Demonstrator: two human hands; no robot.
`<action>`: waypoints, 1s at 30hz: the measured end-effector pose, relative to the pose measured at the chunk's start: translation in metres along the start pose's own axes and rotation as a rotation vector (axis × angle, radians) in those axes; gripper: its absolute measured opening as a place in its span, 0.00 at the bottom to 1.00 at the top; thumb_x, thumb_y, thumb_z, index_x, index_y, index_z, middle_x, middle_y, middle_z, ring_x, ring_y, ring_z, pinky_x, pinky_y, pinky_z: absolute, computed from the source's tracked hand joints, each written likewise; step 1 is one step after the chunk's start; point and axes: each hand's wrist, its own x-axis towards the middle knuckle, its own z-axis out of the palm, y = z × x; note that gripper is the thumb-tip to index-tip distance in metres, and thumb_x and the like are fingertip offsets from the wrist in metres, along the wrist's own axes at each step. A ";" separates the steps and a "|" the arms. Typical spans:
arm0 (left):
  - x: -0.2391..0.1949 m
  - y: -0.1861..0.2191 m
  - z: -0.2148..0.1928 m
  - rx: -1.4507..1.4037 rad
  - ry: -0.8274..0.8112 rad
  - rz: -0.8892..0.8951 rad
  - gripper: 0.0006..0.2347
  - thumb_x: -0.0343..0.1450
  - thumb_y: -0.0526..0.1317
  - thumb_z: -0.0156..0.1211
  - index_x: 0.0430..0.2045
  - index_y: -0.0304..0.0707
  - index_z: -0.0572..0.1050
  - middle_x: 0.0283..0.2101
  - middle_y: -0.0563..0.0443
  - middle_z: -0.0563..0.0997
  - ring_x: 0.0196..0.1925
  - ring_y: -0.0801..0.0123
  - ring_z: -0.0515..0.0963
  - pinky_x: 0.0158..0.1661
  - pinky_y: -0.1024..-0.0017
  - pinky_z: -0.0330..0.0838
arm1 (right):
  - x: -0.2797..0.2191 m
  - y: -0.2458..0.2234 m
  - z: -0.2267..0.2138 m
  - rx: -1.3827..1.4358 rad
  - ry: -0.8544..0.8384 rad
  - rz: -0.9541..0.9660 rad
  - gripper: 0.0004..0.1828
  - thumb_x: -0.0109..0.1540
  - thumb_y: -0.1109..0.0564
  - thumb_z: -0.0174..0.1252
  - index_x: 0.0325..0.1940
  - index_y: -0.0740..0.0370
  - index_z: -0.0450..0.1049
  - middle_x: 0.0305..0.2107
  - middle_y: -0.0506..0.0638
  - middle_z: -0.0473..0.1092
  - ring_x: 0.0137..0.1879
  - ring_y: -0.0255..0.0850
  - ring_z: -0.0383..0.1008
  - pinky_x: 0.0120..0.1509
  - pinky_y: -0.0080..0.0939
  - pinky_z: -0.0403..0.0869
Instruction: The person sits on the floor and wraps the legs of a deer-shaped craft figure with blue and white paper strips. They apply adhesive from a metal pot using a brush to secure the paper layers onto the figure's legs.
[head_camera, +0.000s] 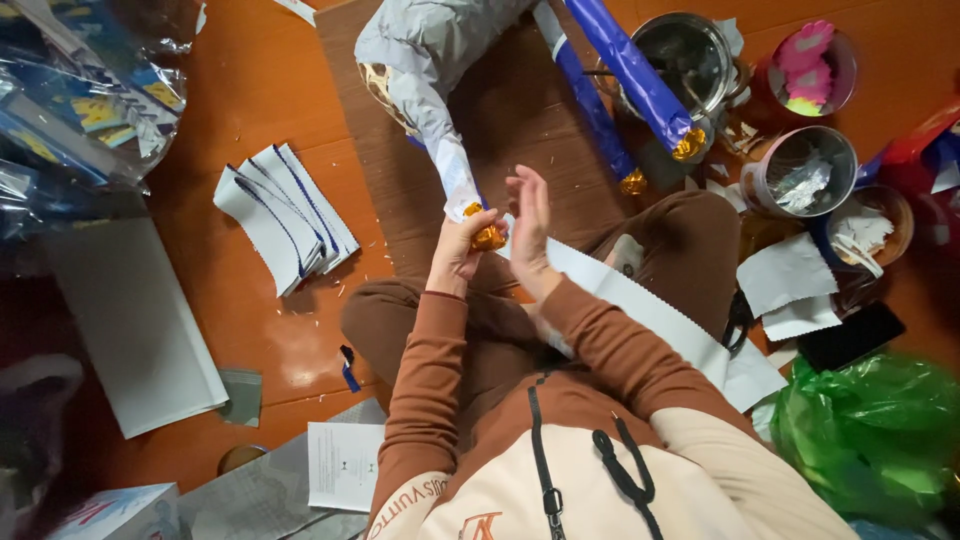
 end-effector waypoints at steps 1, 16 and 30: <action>0.004 -0.001 -0.001 0.001 -0.001 0.000 0.24 0.58 0.26 0.74 0.42 0.34 0.66 0.33 0.42 0.73 0.29 0.51 0.82 0.30 0.53 0.79 | -0.003 -0.005 0.008 0.000 0.001 0.000 0.27 0.71 0.36 0.39 0.63 0.55 0.64 0.49 0.50 0.66 0.59 0.42 0.63 0.68 0.44 0.59; 0.023 0.000 -0.012 -0.019 0.095 -0.100 0.26 0.59 0.26 0.70 0.47 0.39 0.63 0.37 0.40 0.72 0.28 0.42 0.83 0.28 0.40 0.80 | 0.068 0.094 -0.101 -1.629 -0.548 0.161 0.46 0.52 0.27 0.63 0.66 0.50 0.63 0.57 0.65 0.66 0.60 0.62 0.70 0.54 0.67 0.73; 0.025 0.013 -0.045 0.030 0.239 -0.072 0.15 0.59 0.31 0.69 0.35 0.36 0.70 0.30 0.44 0.74 0.22 0.53 0.81 0.26 0.58 0.80 | 0.073 0.057 -0.127 -1.427 -0.544 -0.103 0.11 0.64 0.49 0.45 0.42 0.53 0.70 0.32 0.58 0.76 0.43 0.57 0.79 0.47 0.55 0.76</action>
